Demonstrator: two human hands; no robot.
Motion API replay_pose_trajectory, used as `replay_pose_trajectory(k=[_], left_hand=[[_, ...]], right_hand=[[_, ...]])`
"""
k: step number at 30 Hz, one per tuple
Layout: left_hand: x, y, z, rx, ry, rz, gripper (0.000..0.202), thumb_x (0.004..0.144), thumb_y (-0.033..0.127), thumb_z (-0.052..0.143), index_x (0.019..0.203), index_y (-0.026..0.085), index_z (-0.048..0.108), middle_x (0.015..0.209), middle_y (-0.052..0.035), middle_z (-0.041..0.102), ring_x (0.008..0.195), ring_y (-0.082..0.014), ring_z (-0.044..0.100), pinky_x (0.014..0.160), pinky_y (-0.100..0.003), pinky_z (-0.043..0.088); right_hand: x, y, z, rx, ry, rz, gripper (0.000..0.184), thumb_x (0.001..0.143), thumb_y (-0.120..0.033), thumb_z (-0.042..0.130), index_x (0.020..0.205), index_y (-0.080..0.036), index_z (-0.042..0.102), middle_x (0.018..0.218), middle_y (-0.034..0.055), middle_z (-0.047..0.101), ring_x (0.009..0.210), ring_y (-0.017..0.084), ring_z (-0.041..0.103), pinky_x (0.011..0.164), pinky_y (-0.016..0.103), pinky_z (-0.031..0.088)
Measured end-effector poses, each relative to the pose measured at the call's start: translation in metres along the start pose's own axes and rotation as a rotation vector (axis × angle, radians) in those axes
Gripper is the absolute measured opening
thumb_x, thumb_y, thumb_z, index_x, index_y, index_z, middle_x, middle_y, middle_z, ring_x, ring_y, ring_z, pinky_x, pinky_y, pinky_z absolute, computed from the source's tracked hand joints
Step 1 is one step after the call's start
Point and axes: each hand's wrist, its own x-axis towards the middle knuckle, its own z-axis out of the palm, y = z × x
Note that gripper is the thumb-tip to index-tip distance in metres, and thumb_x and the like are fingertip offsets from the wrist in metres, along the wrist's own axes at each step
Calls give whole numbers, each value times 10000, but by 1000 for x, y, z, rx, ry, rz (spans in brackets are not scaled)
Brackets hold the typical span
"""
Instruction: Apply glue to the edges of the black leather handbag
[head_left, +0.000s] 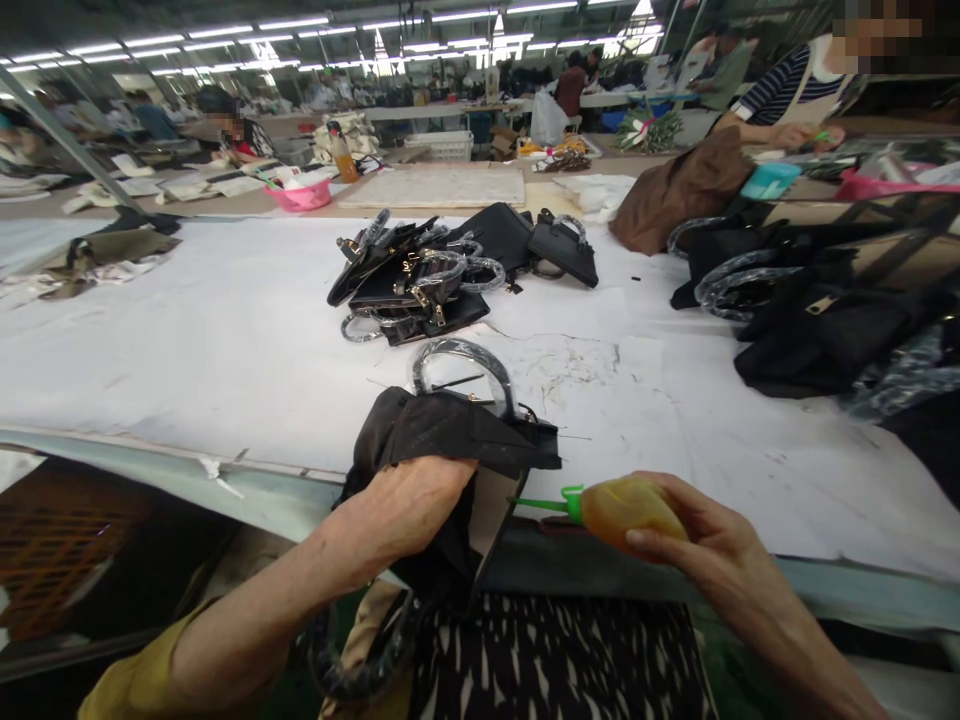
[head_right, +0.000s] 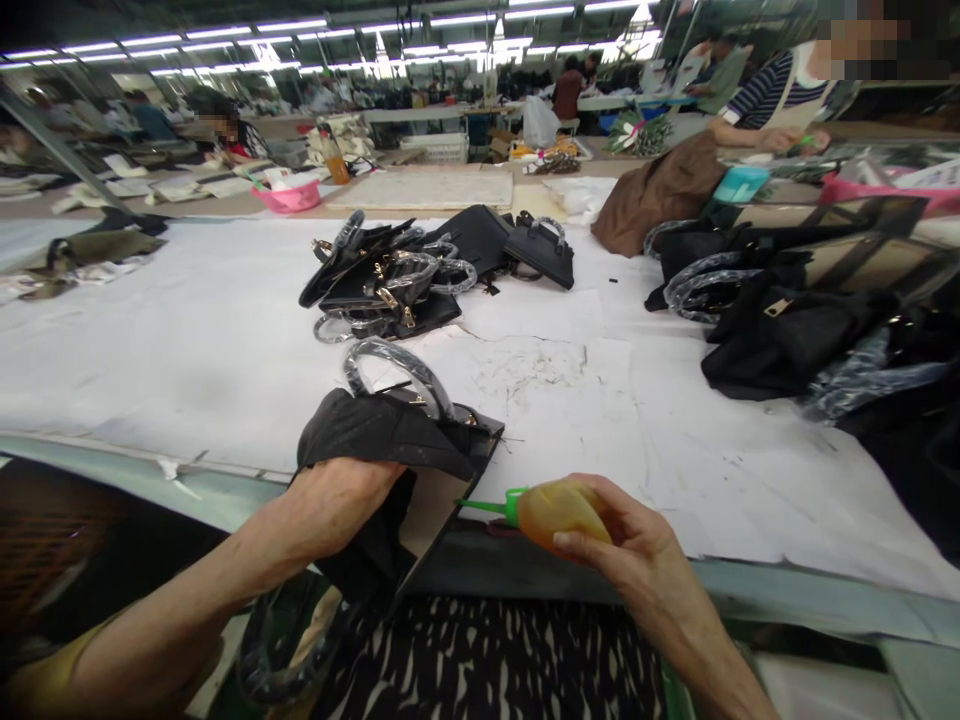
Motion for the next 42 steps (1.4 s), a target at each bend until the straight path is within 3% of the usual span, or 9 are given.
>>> replay_pose_trajectory(k=[9,15,21,26,33,42], left_hand=[[3,-1,-3,-31,59,78,489,880,96,290,1336,254,366,1192,-88,581,1065,-197,578,916,-310,450],[7,2,-8,-4,100,75,442,892,114,306,1309,238,387,1219,-89,561,1132,-198,531,960,-305,414],[8,5,-14,-6,72,63,428,898,119,307,1295,248,400,1174,-71,589,1066,-205,575,927,-331,438],[10,4,-14,1,113,90,459,891,103,315,1323,248,364,1251,-74,534,1110,-198,541,980,-326,395],[17,4,-15,62,155,74,349,901,153,330,1230,218,424,1246,-108,513,1160,-228,496,980,-350,390],[19,3,-15,112,196,90,357,896,156,362,1241,238,401,1174,-112,529,1116,-255,519,865,-338,467]], right_hand=[[-13,-9,8,-22,-14,-20,262,579,-312,748,827,-237,718,804,30,708,764,243,641,661,261,515],[-19,-9,11,6,-3,-39,259,531,-301,780,783,-256,741,781,53,716,726,290,655,635,294,543],[-24,-3,14,76,-20,-58,301,518,-261,811,811,-289,744,800,36,716,727,270,663,626,275,549],[-31,-9,19,79,-39,-37,306,487,-271,809,788,-251,753,791,68,720,712,296,666,596,304,559],[-40,-19,23,103,12,0,305,434,-277,804,736,-263,761,785,61,732,694,312,676,575,317,566],[-53,28,14,251,4,122,373,622,-362,760,980,-275,698,908,60,721,820,301,667,683,336,547]])
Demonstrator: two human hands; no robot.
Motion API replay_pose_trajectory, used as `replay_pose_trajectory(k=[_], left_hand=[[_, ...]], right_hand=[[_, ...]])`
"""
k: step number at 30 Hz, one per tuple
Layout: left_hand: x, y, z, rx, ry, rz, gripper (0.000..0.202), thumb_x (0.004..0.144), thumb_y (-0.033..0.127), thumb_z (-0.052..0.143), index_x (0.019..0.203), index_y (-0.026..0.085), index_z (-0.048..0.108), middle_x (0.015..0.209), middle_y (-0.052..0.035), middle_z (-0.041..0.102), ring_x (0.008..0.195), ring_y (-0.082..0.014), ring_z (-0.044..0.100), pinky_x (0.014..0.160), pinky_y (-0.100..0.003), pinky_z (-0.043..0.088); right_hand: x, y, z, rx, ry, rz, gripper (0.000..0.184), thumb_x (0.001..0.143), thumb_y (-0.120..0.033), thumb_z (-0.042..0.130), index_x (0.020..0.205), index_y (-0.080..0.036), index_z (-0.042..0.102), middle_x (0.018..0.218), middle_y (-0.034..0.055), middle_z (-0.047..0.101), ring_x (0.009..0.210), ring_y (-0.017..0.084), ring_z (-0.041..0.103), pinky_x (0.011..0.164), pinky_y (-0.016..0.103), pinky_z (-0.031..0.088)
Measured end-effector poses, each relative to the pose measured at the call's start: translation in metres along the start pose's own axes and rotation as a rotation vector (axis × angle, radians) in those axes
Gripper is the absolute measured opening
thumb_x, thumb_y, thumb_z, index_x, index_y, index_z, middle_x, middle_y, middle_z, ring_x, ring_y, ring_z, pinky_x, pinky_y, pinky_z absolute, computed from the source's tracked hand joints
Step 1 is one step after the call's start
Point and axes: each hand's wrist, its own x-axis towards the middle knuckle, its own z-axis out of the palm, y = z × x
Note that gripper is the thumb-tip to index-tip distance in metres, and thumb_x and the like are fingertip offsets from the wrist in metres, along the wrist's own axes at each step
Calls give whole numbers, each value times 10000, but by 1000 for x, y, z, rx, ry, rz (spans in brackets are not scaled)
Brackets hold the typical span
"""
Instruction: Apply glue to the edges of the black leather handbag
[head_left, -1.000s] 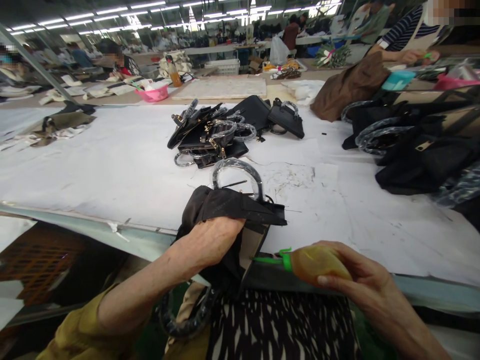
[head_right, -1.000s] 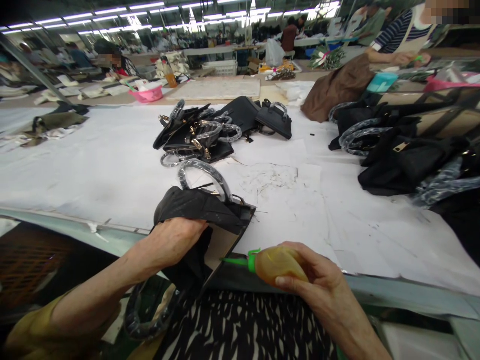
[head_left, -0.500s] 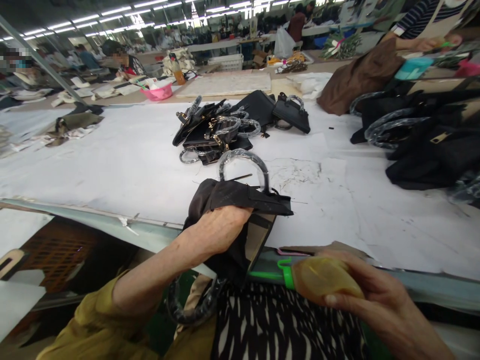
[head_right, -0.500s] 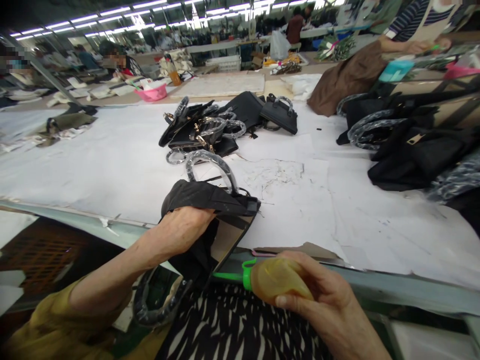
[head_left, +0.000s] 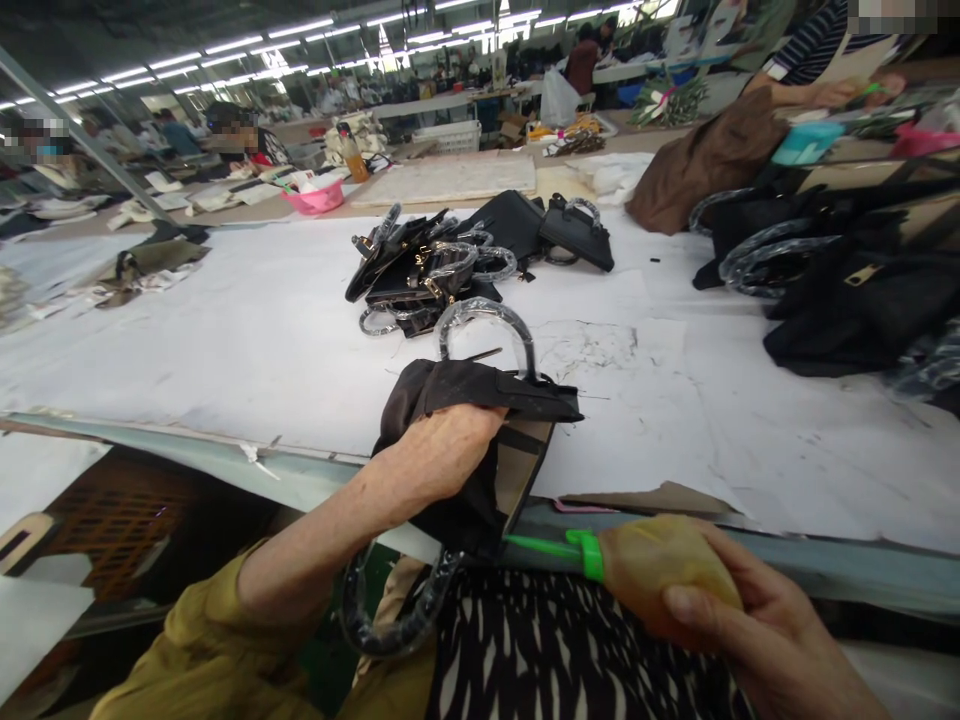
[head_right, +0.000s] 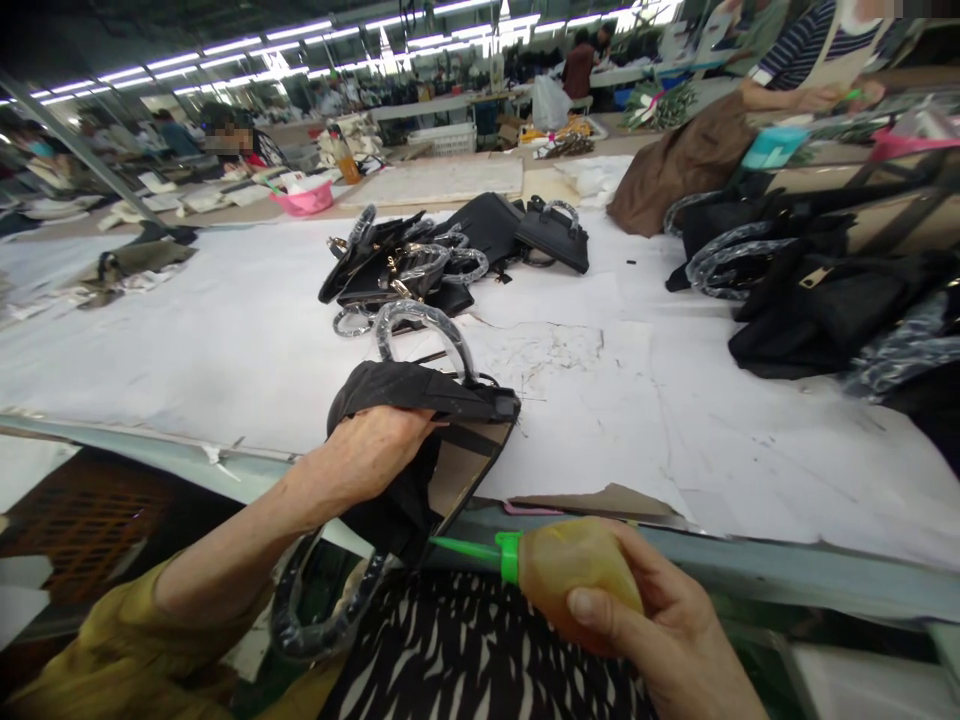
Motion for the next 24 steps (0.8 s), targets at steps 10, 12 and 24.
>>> replay_pose_trajectory(k=[10,12,24], left_hand=[[-1,1,-1,10,-30,-4,382,892,129,337,1253,244,388,1219,-101,523,1077,-235,550,909,-352,435],[-1,1,-1,17,-8,2,389,891,129,342,1259,248,384,1198,-97,536,1115,-234,527,914,-337,434],[1,-1,5,20,61,26,349,884,137,343,1213,234,406,1182,-110,547,1103,-231,537,914,-344,440]], right_hand=[[-10,2,19,293,87,229,405,616,-391,773,981,-239,685,853,63,704,702,250,628,540,293,505],[-12,-2,25,310,115,241,412,607,-392,777,970,-219,688,842,63,700,671,225,607,511,266,483],[-17,-5,34,275,210,238,405,588,-412,778,929,-210,698,781,45,696,652,201,586,505,241,471]])
